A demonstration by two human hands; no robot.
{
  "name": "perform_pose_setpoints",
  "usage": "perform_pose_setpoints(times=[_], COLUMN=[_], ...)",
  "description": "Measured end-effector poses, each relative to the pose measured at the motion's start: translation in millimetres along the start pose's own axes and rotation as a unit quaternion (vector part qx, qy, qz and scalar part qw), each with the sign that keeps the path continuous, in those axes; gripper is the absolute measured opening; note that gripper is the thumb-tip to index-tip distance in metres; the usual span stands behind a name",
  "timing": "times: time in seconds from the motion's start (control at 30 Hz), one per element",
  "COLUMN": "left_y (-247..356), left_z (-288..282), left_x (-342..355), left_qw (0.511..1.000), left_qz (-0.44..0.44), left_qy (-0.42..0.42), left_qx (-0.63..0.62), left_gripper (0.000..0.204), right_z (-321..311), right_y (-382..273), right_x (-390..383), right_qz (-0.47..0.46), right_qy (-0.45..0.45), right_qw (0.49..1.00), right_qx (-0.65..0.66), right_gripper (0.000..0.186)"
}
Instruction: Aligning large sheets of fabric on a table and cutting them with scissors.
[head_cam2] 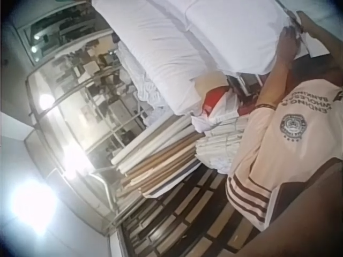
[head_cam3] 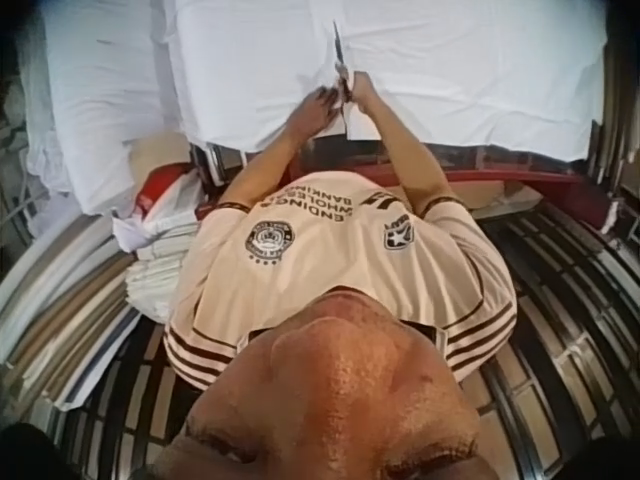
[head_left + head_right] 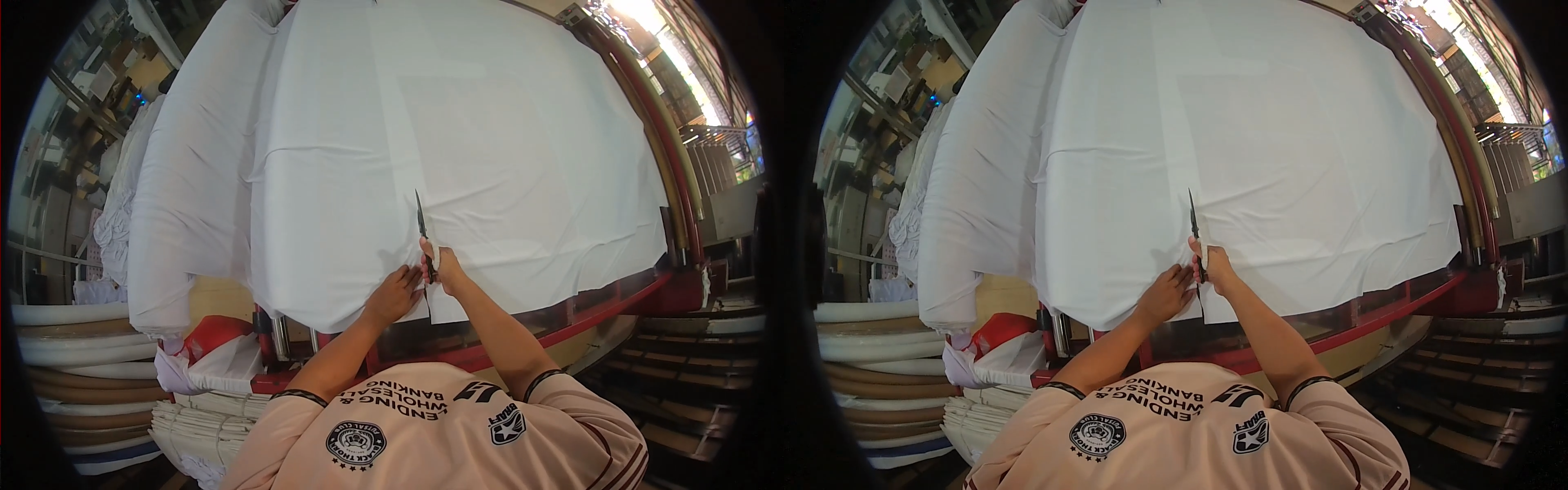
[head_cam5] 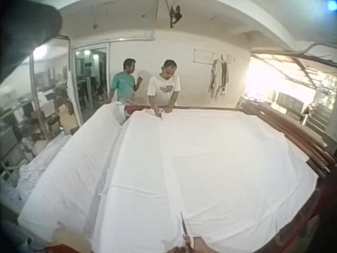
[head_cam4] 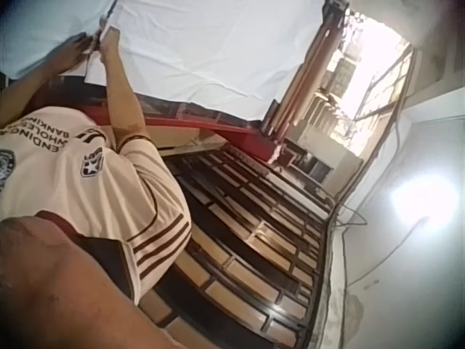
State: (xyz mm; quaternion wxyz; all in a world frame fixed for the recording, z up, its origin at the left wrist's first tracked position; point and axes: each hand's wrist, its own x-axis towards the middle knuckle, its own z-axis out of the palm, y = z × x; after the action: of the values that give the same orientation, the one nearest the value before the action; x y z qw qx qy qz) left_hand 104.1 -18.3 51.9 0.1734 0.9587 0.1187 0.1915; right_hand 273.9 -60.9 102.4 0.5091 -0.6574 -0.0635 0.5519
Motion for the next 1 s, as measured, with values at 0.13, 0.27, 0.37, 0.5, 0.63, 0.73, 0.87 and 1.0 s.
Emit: perform_pose_setpoints(times=[0.13, 0.27, 0.37, 0.5, 0.63, 0.73, 0.87, 1.0], left_y=[-1.8, 0.1, 0.5, 0.6, -0.4, -1.5, -3.1, -2.6], left_z=[-2.0, -4.8, -8.4, -9.8, -6.2, -3.9, -2.0, -0.3], left_x=[1.8, 3.1, 4.4, 4.6, 4.6, 4.5, 3.3, 2.6], left_qw=[0.999, 1.0, 1.0, 0.999, 1.0, 1.0, 0.999, 0.999], left_qz=[0.016, 0.004, -0.011, -0.02, -0.016, -0.018, -0.029, -0.03], left_qy=[-0.024, 0.01, -0.004, -0.003, -0.013, -0.024, -0.015, -0.009], left_qx=[0.046, 0.001, -0.02, -0.029, -0.012, -0.005, -0.031, -0.034], left_gripper=[0.046, 0.044, 0.045, 0.046, 0.046, 0.047, 0.046, 0.047], right_z=[1.2, 1.4, 10.2, 10.0, 12.5, 22.3, 23.2, 26.0], right_y=[-9.5, -27.3, -37.9, -49.4, -73.1, -81.1, -91.3, -113.8], right_x=[9.8, 29.7, 49.4, 60.4, 83.7, 98.0, 106.8, 128.9], right_qz=[0.026, 0.036, 0.006, -0.004, 0.049, -0.007, 0.023, 0.045], right_qy=[0.004, -0.024, -0.012, -0.001, -0.021, 0.019, 0.02, -0.007], right_qw=[0.994, 0.999, 1.0, 0.998, 0.999, 0.997, 0.999, 0.999], right_qx=[-0.106, 0.024, -0.017, -0.058, 0.01, -0.078, -0.041, 0.007], right_gripper=[0.051, 0.049, 0.05, 0.051, 0.048, 0.048, 0.05, 0.05])
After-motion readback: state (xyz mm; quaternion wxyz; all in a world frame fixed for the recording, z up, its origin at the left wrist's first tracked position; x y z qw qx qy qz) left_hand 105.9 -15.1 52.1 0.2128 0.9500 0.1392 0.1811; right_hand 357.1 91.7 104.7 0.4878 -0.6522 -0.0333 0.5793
